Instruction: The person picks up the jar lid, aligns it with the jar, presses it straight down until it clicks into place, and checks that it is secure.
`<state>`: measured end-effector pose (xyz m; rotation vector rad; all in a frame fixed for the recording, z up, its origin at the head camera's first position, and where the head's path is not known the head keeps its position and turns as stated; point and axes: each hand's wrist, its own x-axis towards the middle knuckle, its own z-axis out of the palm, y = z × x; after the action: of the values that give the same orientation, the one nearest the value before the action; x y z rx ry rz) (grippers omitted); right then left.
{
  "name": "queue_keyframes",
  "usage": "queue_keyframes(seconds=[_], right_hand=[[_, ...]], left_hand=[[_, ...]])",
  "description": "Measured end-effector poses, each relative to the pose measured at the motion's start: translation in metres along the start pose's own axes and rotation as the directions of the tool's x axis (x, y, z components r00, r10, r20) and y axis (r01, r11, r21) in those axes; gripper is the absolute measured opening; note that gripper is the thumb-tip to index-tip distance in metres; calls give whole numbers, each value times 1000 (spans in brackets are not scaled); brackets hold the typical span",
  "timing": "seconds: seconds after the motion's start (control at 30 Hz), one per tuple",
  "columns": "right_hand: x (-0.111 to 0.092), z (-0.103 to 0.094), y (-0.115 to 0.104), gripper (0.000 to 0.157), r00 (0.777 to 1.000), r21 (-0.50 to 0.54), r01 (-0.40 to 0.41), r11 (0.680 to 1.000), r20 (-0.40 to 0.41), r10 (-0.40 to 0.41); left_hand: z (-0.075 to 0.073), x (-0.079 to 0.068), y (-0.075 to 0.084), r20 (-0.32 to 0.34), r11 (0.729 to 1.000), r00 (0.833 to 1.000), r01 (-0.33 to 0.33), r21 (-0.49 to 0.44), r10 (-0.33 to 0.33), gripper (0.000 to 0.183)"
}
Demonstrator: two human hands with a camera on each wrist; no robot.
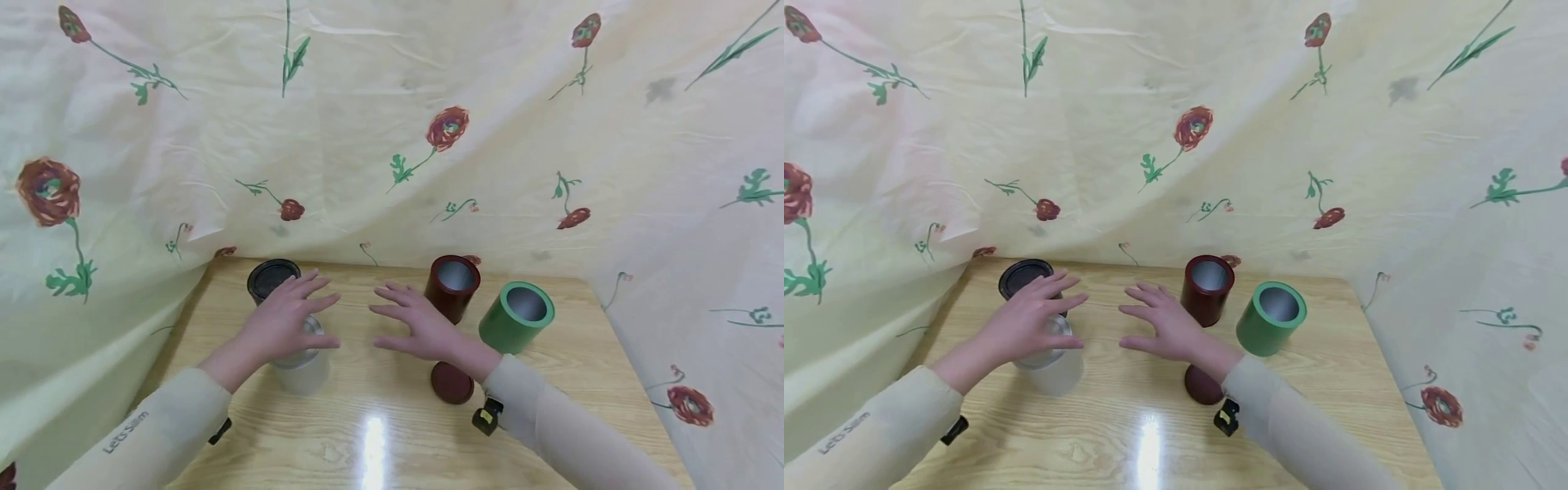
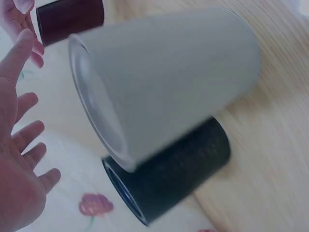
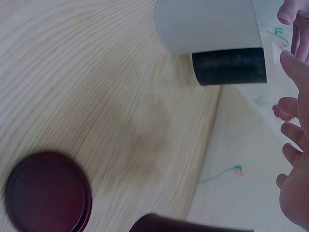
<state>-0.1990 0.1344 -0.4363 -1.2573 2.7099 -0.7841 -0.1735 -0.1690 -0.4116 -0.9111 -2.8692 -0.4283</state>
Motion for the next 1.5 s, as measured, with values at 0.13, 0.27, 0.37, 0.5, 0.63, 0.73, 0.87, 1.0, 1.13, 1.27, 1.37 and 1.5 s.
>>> queue_keyframes(seconds=[0.13,0.27,0.37,0.5,0.63,0.73,0.87,1.0,1.13,1.27,1.37,1.5], right_hand=[[-19,-6,10,58,1000,-8,2,1000,-26,-2],[-39,-12,18,58,999,9,-19,1000,-41,20],[-53,-14,25,58,998,21,-40,999,-51,41],[-69,-15,33,59,995,20,-66,998,-73,67],[-83,-15,39,59,990,20,-122,992,-73,124],[-93,-13,43,61,986,16,-155,988,-67,155],[-107,-8,50,66,983,0,-175,985,-64,175],[-121,-2,56,72,980,-29,-190,981,-67,188],[-133,5,60,76,980,-55,-189,980,-79,185],[-145,12,66,80,980,-75,-188,979,-84,182],[-155,18,72,83,982,-99,-174,980,-96,165],[-166,26,79,87,983,-143,-159,977,-120,142]], left_hand=[[5,13,16,16,1000,1000,-11,-13,11,79],[13,26,32,56,1000,998,-5,-28,7,82],[21,35,43,84,1000,996,-2,-31,5,83],[33,44,54,101,999,995,-10,-35,13,85],[45,51,62,118,998,993,-8,-56,14,86],[56,55,66,147,997,989,5,-72,6,86],[73,59,71,169,997,985,0,-77,13,87],[90,60,76,177,996,984,-2,-93,19,87],[106,60,81,197,996,980,0,-89,18,89],[121,61,86,214,998,976,-11,-56,23,92],[132,62,90,223,999,974,-16,-47,26,93],[147,64,95,222,999,974,-31,-31,37,95]])
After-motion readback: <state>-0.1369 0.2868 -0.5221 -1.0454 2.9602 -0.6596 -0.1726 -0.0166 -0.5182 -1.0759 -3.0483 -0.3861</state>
